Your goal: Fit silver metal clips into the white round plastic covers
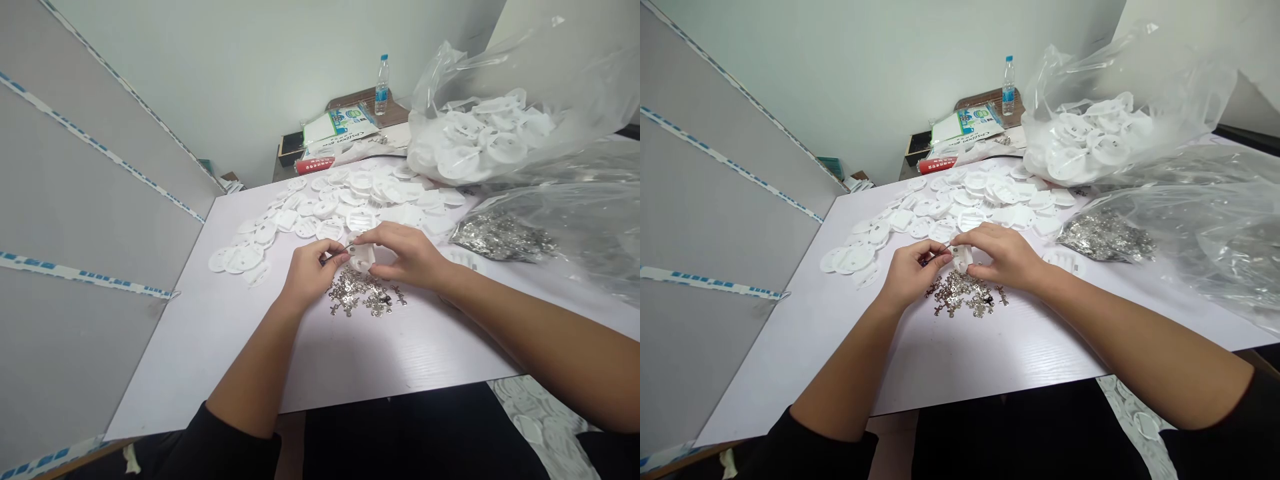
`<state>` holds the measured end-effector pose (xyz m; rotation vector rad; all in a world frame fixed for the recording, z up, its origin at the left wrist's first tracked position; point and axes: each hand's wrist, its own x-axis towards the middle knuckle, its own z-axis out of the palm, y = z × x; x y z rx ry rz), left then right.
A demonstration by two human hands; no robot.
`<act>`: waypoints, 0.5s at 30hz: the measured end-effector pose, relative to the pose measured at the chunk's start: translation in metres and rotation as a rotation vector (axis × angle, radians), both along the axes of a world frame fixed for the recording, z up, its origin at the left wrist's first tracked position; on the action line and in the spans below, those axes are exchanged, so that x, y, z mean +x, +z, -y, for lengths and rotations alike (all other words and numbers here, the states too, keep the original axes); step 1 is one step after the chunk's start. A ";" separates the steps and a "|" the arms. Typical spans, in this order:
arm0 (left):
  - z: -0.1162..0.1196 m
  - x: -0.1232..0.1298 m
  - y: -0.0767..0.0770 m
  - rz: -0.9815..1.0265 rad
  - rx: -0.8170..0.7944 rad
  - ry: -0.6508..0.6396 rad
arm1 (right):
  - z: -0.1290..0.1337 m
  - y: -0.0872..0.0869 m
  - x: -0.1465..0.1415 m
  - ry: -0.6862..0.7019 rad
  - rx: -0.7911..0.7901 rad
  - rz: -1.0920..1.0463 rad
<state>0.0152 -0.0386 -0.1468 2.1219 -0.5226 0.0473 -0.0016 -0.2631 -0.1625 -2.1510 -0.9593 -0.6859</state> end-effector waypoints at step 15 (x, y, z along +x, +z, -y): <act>-0.003 0.003 0.007 -0.634 -0.502 -0.126 | -0.001 0.003 0.000 0.103 0.288 -0.046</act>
